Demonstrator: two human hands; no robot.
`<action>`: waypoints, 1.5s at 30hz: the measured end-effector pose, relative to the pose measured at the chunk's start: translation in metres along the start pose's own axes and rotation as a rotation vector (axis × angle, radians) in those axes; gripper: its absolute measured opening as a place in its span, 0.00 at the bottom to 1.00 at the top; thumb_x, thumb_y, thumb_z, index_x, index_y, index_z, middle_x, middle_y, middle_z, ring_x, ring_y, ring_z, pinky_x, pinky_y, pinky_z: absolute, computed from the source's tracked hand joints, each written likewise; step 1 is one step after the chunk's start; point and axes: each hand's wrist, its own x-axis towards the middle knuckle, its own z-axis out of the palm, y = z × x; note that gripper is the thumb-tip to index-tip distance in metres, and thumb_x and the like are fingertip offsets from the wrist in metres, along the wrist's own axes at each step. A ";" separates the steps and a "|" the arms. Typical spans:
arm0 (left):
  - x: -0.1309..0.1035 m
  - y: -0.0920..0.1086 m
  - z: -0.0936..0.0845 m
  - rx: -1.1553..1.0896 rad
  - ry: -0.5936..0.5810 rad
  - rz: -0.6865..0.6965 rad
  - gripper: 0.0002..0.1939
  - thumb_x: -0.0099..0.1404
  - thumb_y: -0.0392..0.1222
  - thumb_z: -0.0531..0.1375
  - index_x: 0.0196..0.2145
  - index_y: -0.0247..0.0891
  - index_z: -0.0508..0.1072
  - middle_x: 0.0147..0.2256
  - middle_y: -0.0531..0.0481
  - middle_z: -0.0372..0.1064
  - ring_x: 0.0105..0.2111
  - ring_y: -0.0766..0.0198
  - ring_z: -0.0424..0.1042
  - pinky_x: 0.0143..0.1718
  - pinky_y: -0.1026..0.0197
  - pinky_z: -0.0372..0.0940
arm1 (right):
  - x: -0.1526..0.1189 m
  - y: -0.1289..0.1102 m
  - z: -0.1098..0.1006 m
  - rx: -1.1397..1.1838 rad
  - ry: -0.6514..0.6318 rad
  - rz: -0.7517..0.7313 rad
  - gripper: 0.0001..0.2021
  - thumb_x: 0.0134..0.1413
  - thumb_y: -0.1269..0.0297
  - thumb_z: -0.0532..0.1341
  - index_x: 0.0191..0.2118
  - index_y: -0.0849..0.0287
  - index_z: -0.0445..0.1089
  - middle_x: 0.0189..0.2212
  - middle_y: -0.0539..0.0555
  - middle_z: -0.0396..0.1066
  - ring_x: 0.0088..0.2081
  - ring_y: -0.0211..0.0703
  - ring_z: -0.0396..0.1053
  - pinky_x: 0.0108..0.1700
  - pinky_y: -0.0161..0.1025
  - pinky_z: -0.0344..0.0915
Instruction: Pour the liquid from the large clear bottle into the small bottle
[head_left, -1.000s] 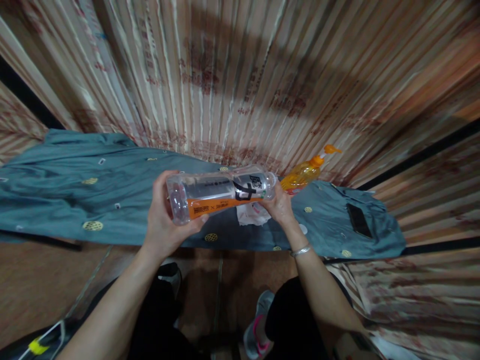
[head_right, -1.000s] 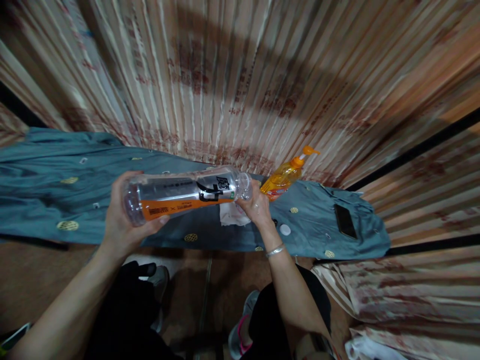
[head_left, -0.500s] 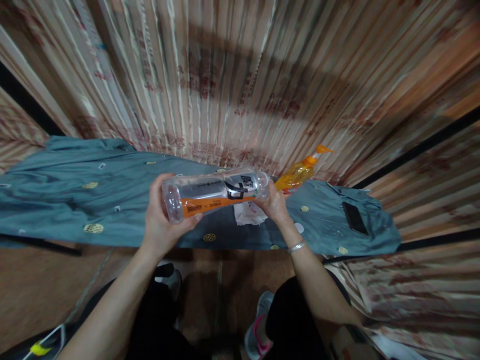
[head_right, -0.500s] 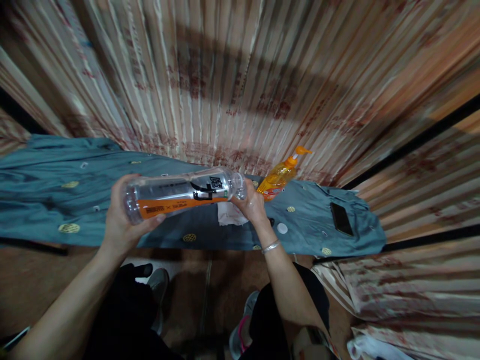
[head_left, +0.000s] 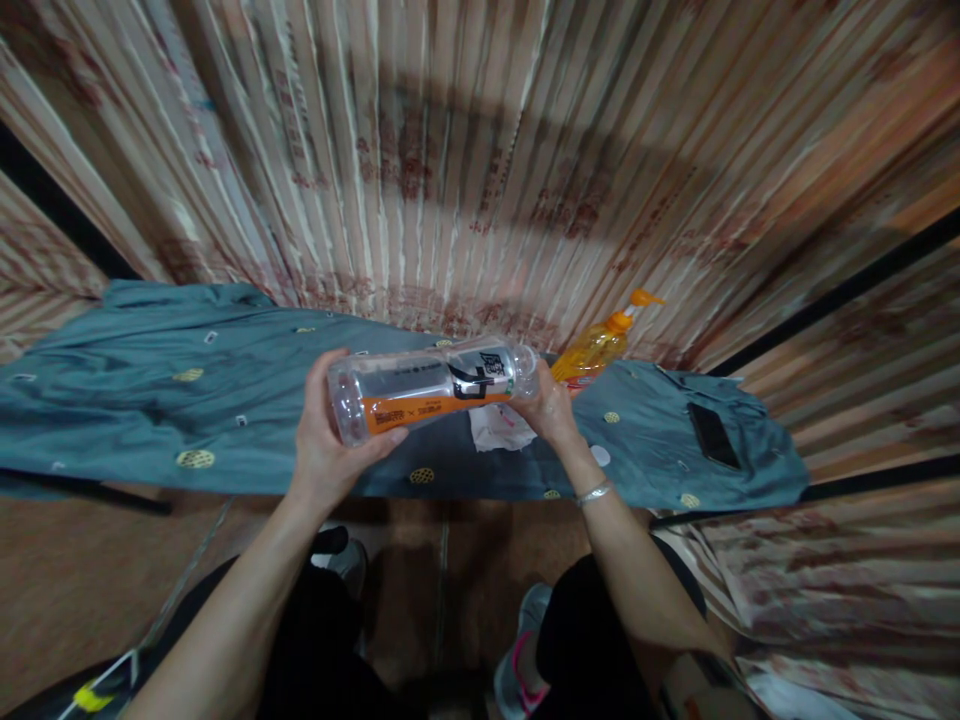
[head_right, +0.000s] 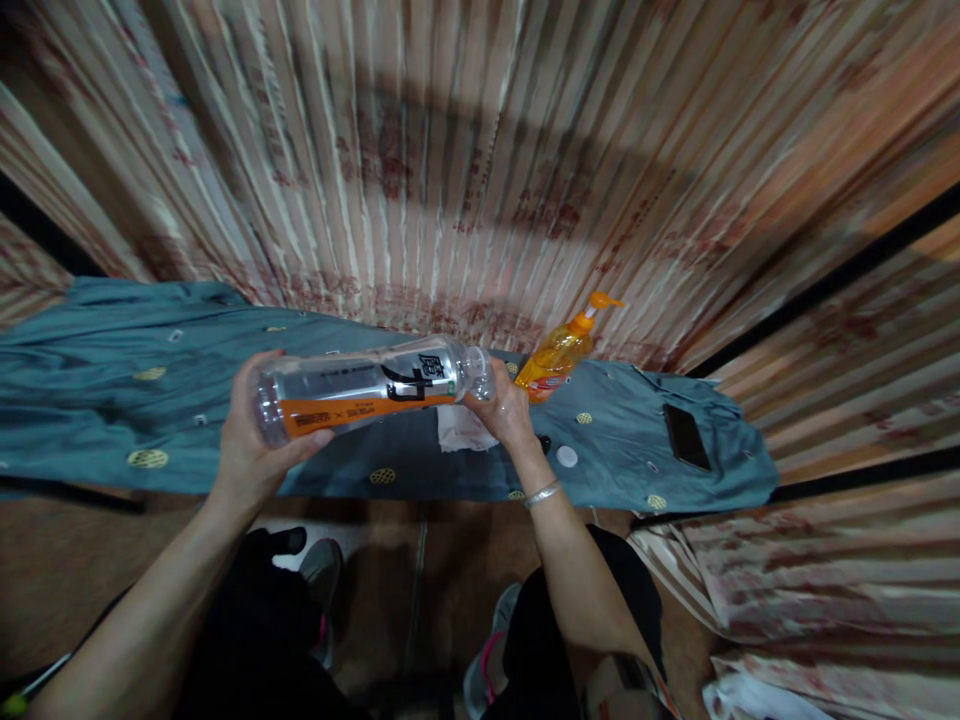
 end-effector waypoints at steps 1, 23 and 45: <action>0.000 -0.001 0.000 0.007 0.000 0.000 0.51 0.43 0.61 0.75 0.61 0.42 0.63 0.52 0.43 0.71 0.50 0.45 0.75 0.56 0.42 0.71 | 0.000 0.000 0.000 -0.003 0.002 -0.005 0.31 0.52 0.53 0.71 0.60 0.54 0.67 0.46 0.57 0.82 0.45 0.60 0.81 0.45 0.49 0.77; 0.001 -0.005 -0.004 0.016 -0.041 -0.100 0.50 0.44 0.58 0.74 0.61 0.43 0.62 0.52 0.43 0.72 0.48 0.47 0.75 0.53 0.44 0.72 | -0.001 -0.001 0.002 0.037 -0.017 -0.065 0.28 0.55 0.56 0.70 0.59 0.59 0.66 0.45 0.60 0.81 0.45 0.57 0.82 0.44 0.46 0.76; 0.001 -0.006 -0.014 0.032 -0.045 -0.105 0.47 0.46 0.56 0.74 0.62 0.47 0.64 0.50 0.45 0.71 0.48 0.45 0.74 0.50 0.43 0.73 | -0.007 -0.003 0.001 0.122 -0.024 -0.025 0.30 0.54 0.55 0.70 0.60 0.58 0.67 0.46 0.61 0.82 0.46 0.58 0.82 0.49 0.51 0.78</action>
